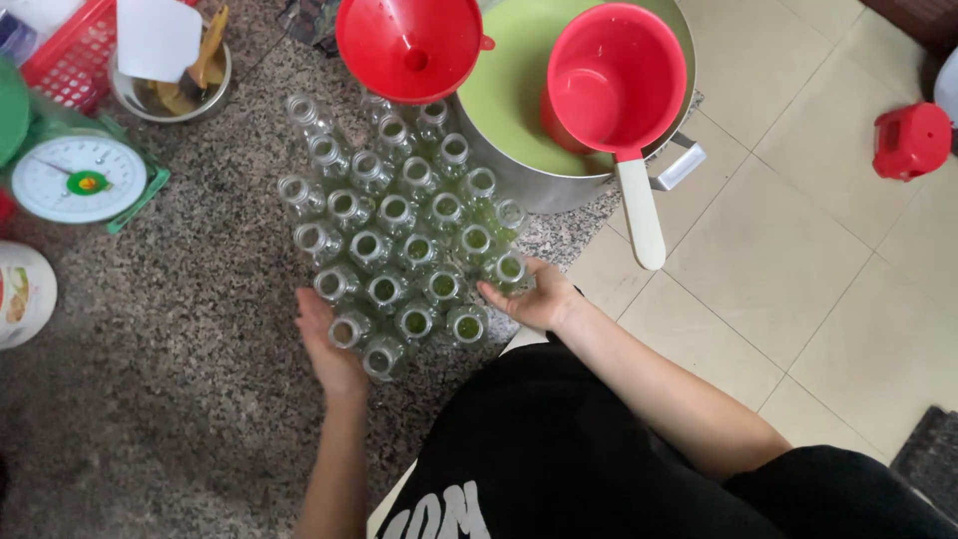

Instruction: Bottling a green liquid into small glass bottles using a funnel and a ladle.

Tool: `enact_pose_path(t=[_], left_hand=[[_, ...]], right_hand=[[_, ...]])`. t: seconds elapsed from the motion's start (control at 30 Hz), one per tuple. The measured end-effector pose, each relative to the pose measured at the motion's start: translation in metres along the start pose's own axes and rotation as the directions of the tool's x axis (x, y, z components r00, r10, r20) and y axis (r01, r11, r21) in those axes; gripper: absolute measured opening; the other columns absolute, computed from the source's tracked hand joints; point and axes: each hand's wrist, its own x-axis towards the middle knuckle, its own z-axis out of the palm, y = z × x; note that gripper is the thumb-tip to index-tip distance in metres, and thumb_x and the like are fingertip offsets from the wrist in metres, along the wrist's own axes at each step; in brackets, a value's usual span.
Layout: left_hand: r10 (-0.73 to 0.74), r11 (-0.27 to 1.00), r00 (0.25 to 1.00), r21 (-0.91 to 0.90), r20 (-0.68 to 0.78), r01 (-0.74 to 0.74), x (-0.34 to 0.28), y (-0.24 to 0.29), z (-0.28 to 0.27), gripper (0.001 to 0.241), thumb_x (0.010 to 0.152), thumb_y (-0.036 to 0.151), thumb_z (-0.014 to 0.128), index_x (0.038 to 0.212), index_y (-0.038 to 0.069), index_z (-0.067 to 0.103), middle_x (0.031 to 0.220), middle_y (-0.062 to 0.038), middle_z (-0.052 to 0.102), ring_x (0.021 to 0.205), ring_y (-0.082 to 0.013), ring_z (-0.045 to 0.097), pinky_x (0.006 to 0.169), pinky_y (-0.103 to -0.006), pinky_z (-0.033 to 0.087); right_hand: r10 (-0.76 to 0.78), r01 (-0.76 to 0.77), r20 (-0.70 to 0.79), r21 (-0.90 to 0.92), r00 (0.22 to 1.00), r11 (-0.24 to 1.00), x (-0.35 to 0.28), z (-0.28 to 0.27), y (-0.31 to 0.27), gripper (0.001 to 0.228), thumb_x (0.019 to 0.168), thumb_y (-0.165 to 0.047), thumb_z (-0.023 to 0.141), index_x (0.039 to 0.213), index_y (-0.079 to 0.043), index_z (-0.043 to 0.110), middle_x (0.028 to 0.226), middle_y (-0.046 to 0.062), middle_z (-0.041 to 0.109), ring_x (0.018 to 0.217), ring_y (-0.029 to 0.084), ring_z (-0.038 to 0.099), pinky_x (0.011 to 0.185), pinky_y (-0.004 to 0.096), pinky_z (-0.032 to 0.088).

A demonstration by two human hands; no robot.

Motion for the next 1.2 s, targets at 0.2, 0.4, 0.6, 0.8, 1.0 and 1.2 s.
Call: enact_pose_path(t=[0.2, 0.4, 0.6, 0.8, 1.0, 1.2], left_hand=[[0.041, 0.963, 0.997, -0.269, 0.072, -0.021, -0.017, 0.005, 0.039, 0.073, 0.111, 0.054, 0.026, 0.166, 0.006, 0.021, 0.169, -0.015, 0.027, 0.151, -0.0321, 0.032, 0.125, -0.0464, 0.026], [0.083, 0.940, 0.996, -0.330, -0.027, -0.087, -0.016, -0.004, 0.058, 0.073, 0.109, 0.055, 0.031, 0.165, 0.011, 0.018, 0.168, -0.007, 0.032, 0.151, -0.0251, 0.037, 0.125, -0.0408, 0.029], [0.094, 0.916, 0.996, -0.391, -0.014, -0.092, -0.019, -0.011, 0.059, 0.075, 0.108, 0.059, 0.033, 0.164, 0.010, 0.022, 0.165, -0.007, 0.035, 0.149, -0.0251, 0.039, 0.126, -0.0409, 0.030], [0.033, 0.848, 0.999, -0.530, 0.027, -0.014, -0.030, -0.002, 0.072, 0.078, 0.106, 0.065, 0.032, 0.160, 0.008, 0.034, 0.158, -0.008, 0.043, 0.142, -0.0271, 0.045, 0.122, -0.0438, 0.034], [-0.021, 0.889, 0.997, -0.457, -0.073, -0.015, -0.046, -0.025, 0.064, 0.080, 0.104, 0.066, 0.030, 0.159, 0.008, 0.034, 0.162, -0.009, 0.040, 0.146, -0.0274, 0.042, 0.123, -0.0419, 0.032], [0.137, 0.984, 0.915, -0.051, -0.379, -0.169, -0.061, -0.104, 0.006, 0.063, 0.112, 0.040, 0.032, 0.163, 0.005, 0.019, 0.169, -0.013, 0.027, 0.152, -0.0258, 0.035, 0.124, -0.0398, 0.029]], right_hand=[[0.001, -0.001, 0.072, -0.003, 0.997, 1.000, 0.016, -0.008, -0.020, 0.054, 0.094, -0.024, 0.063, 0.136, 0.008, 0.051, 0.132, 0.031, 0.054, 0.123, 0.047, 0.055, 0.099, 0.047, 0.057], [-0.035, 0.033, 0.083, 0.027, 0.996, 0.999, 0.002, -0.001, -0.029, 0.054, 0.098, -0.030, 0.065, 0.136, 0.007, 0.052, 0.131, 0.028, 0.056, 0.122, 0.040, 0.058, 0.097, 0.047, 0.060], [-0.056, 0.052, 0.031, 0.117, 0.998, 0.992, -0.015, 0.000, -0.039, 0.059, 0.102, -0.034, 0.064, 0.135, 0.012, 0.048, 0.128, 0.029, 0.054, 0.118, 0.039, 0.060, 0.096, 0.048, 0.061], [-0.126, 0.126, 0.128, 0.004, 0.984, 0.992, -0.003, -0.014, -0.078, 0.060, 0.100, -0.043, 0.056, 0.137, 0.003, 0.050, 0.132, 0.023, 0.056, 0.119, 0.037, 0.060, 0.096, 0.048, 0.061], [-0.314, 0.330, 0.141, -0.109, 0.939, 0.938, -0.020, -0.006, -0.081, 0.054, 0.106, -0.040, 0.037, 0.140, 0.002, 0.042, 0.142, 0.027, 0.047, 0.124, 0.043, 0.056, 0.099, 0.047, 0.058], [-0.282, 0.306, 0.143, -0.190, 0.949, 0.933, 0.030, -0.070, -0.090, 0.042, 0.108, -0.014, 0.041, 0.141, 0.011, 0.039, 0.132, 0.027, 0.049, 0.111, 0.040, 0.063, 0.096, 0.049, 0.061]])
